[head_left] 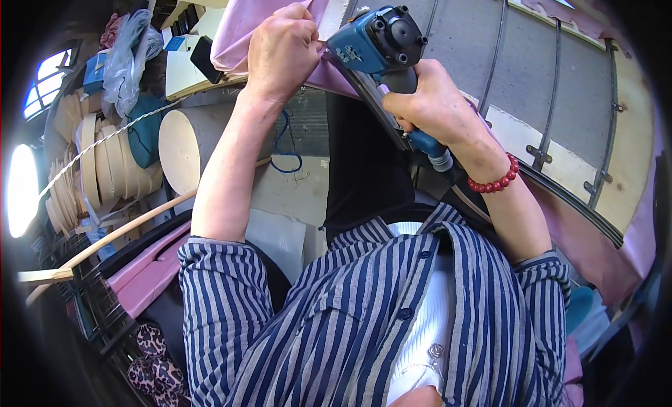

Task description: Stapling fabric onto a wooden furniture frame using a pneumatic staple gun.

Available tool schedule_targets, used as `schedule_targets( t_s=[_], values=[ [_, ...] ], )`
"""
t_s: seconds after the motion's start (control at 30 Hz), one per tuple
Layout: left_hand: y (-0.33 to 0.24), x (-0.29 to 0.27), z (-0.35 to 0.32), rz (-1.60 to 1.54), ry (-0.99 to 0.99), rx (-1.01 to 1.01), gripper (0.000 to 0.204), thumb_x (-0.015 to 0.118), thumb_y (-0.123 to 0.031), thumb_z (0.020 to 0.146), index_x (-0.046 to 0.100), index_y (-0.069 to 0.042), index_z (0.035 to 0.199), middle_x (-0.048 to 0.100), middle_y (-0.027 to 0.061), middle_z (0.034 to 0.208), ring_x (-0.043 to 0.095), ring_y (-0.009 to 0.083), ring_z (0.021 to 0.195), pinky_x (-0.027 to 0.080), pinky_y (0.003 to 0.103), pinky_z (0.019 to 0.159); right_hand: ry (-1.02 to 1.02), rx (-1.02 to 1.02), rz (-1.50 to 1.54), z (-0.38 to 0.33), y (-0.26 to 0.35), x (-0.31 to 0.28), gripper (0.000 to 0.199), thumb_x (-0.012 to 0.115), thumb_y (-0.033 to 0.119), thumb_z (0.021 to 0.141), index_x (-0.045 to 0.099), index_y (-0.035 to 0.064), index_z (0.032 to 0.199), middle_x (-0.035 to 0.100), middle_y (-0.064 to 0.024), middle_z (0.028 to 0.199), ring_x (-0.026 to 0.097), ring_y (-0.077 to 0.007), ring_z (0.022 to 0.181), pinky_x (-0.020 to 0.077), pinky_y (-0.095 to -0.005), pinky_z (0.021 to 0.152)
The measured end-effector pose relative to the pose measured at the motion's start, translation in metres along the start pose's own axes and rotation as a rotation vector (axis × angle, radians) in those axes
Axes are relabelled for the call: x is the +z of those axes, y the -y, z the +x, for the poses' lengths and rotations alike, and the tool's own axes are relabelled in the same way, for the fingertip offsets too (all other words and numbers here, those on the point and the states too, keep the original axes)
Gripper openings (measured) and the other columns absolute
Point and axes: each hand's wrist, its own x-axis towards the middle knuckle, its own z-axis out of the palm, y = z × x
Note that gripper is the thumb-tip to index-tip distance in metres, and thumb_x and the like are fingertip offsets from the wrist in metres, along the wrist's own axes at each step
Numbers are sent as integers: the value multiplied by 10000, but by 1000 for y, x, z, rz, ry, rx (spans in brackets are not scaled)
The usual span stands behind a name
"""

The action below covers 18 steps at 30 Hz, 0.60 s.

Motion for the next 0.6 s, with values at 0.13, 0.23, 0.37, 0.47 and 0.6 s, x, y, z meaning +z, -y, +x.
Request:
schedule_targets(
  t_s=[0.13,0.23,0.37,0.47,0.6],
  values=[
    [1,0,1,-27,2,12,61,708,-67,676,703,-12,699,644,77,833,650,273,790,524,381,725,20,47,-88,1,1,-1,298,616,145,700,637,-56,918,604,-115,634,600,-185,578,486,-316,580],
    [4,3,1,-37,2,-15,78,721,-85,674,697,-12,690,644,88,834,650,283,780,521,391,725,4,51,-156,2,7,1,317,619,149,702,644,-61,938,615,-134,662,619,-198,621,502,-330,627],
    [0,-1,4,-117,24,-21,132,702,-103,666,638,-4,606,619,133,711,632,308,675,499,387,618,-101,-99,-166,-2,7,12,158,611,107,720,621,-30,797,537,-41,561,518,-119,481,419,-272,484],
    [0,0,5,-118,12,-16,92,688,-58,661,633,-3,611,620,133,716,634,311,691,502,386,631,-120,-68,-207,4,6,10,167,612,104,732,628,-32,828,544,-40,576,515,-119,469,415,-266,479],
    [4,-2,10,-54,124,-13,94,705,-84,674,660,-2,663,630,119,785,642,302,735,508,390,681,-66,38,-116,5,2,4,141,603,93,771,628,-21,849,536,-25,563,502,-95,458,407,-252,475]
  ],
)
